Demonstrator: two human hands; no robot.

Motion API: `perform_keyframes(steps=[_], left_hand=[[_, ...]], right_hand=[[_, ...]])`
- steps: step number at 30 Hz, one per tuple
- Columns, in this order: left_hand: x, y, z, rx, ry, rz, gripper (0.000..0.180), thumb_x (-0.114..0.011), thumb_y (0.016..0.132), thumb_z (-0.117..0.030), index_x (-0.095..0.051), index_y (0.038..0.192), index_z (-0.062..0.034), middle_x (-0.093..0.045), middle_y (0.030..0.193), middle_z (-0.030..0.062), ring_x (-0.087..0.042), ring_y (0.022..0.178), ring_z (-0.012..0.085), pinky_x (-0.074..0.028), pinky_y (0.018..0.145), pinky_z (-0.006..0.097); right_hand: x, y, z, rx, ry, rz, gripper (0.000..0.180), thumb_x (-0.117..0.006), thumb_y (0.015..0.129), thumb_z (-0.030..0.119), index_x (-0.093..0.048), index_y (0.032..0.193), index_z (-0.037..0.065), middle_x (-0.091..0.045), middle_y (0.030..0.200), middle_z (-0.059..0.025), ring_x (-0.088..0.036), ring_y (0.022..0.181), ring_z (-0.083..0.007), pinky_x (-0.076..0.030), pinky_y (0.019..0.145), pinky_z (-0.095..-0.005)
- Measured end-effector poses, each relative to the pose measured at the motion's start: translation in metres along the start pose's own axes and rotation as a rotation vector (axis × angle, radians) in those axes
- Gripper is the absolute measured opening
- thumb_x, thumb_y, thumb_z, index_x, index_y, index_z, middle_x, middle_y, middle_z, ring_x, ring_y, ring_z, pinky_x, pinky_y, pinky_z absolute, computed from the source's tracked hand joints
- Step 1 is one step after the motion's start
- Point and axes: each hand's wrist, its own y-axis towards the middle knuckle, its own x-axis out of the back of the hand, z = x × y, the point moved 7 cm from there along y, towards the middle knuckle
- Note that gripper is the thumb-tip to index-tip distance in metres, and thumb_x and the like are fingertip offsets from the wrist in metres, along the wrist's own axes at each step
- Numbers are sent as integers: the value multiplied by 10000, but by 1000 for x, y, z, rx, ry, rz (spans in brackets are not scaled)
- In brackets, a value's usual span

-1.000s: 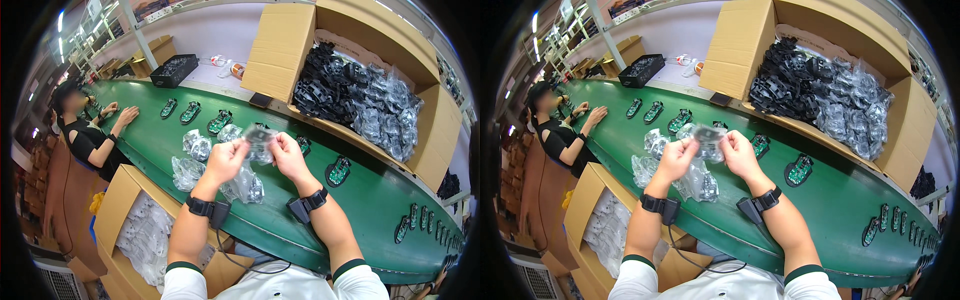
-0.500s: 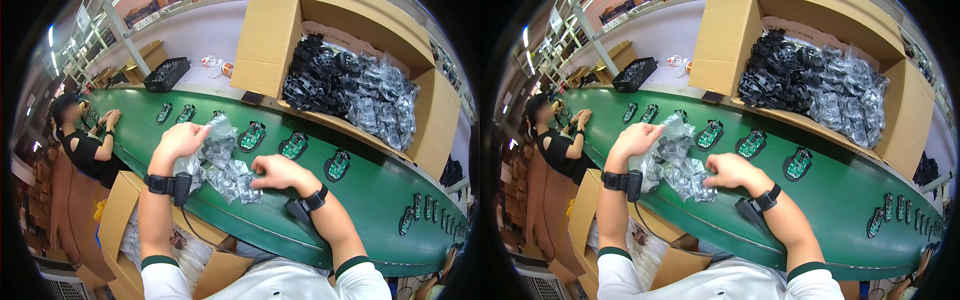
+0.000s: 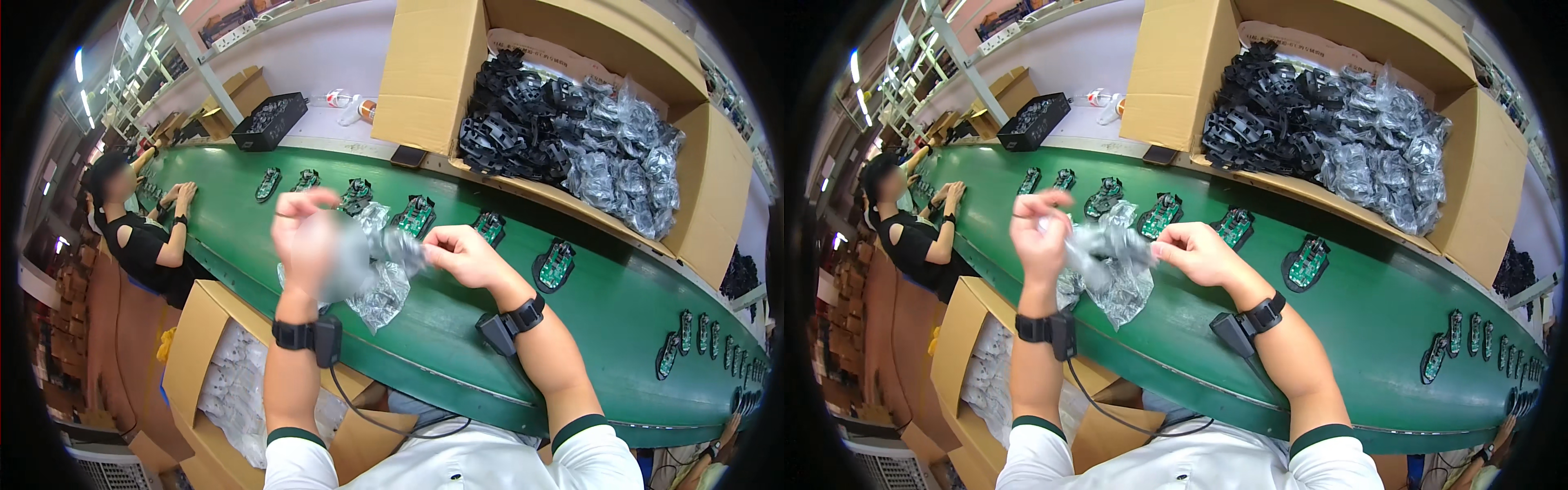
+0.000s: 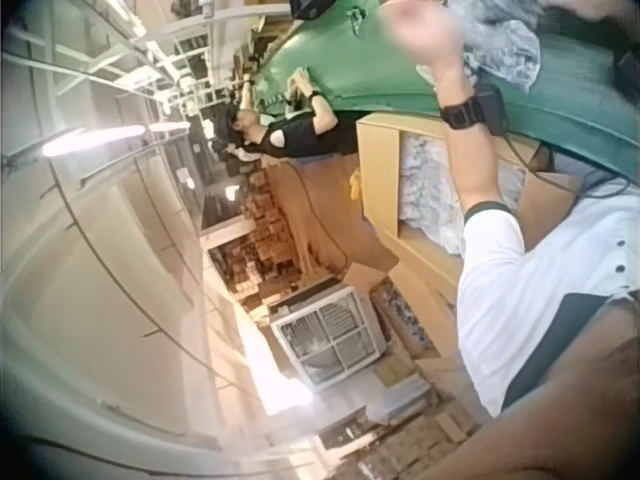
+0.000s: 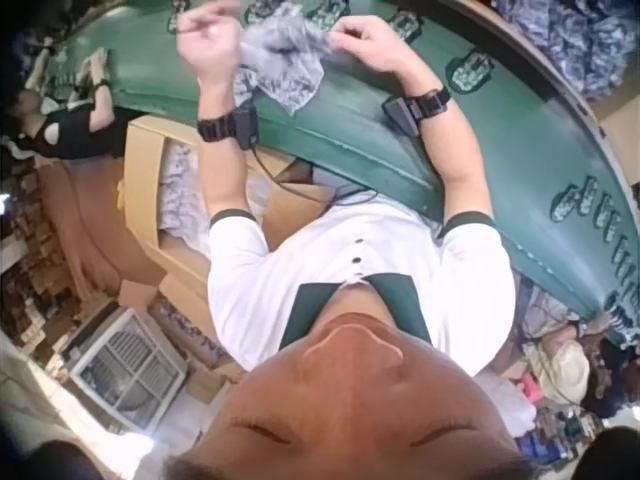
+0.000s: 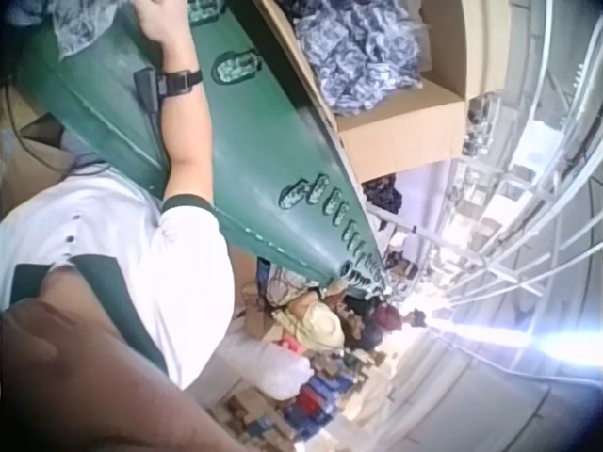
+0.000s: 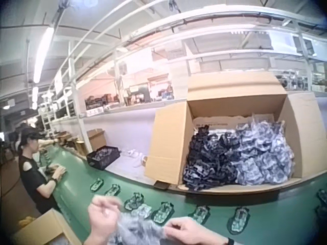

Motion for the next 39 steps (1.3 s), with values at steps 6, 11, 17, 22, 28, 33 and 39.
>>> perform_keyframes(steps=[6, 11, 17, 22, 28, 33, 39], left_hand=[[-65, -57, 11, 369, 449, 464, 513, -794, 827, -170, -619, 1282, -12, -605, 786, -30, -542, 716, 64, -459, 665, 236], [-52, -61, 50, 477, 239, 413, 154, -742, 901, -116, -729, 986, 11, -679, 854, -5, -570, 766, 58, -470, 693, 226], [-7, -48, 52, 423, 258, -42, 204, -720, 965, -182, -734, 862, -7, -641, 746, -52, -535, 679, 38, -429, 633, 220], [10, -36, 38, 337, 77, -108, 200, -725, 966, -177, -713, 864, -5, -656, 811, -11, -515, 684, 39, -390, 624, 194], [-27, -51, 48, 715, -183, 50, 277, -676, 1000, -307, -644, 833, -88, -550, 695, -62, -480, 596, 45, -402, 573, 203], [-35, -68, 85, 809, -419, 14, 394, -615, 1011, -422, -665, 1142, -54, -650, 833, 13, -521, 617, 53, -444, 573, 209], [-64, -53, -2, -24, 411, 470, 607, -815, 830, -120, -597, 1393, -60, -670, 822, 53, -636, 689, 127, -506, 602, 275]], right_hand=[[2, -4, -14, -133, 199, 0, 263, -562, 996, 229, -597, 797, 60, -510, 673, 42, -422, 591, -61, -339, 521, -255], [2, -6, -20, -238, 651, 13, 269, -549, 973, 207, -568, 731, 90, -483, 662, 57, -399, 564, -56, -303, 501, -256], [17, -8, -21, -128, 98, 21, 207, -609, 929, 188, -625, 772, 54, -516, 629, 42, -419, 582, -69, -337, 528, -266], [30, -13, -9, -109, -254, -121, 221, -692, 890, 230, -660, 914, 13, -622, 762, 0, -529, 664, -91, -468, 630, -302], [2, -11, 8, 124, -129, -94, 1095, -882, 763, 356, -239, 1585, 26, -451, 1461, -241, -563, 1209, -317, -487, 987, -396], [-16, -5, -30, -131, 493, -73, 505, -747, 918, 172, -525, 1349, 34, -661, 1145, -95, -662, 857, -159, -544, 716, -280], [-10, -22, -35, -425, 855, -73, 153, -664, 981, 161, -621, 1091, 65, -662, 825, -31, -543, 525, -47, -380, 413, -194]])
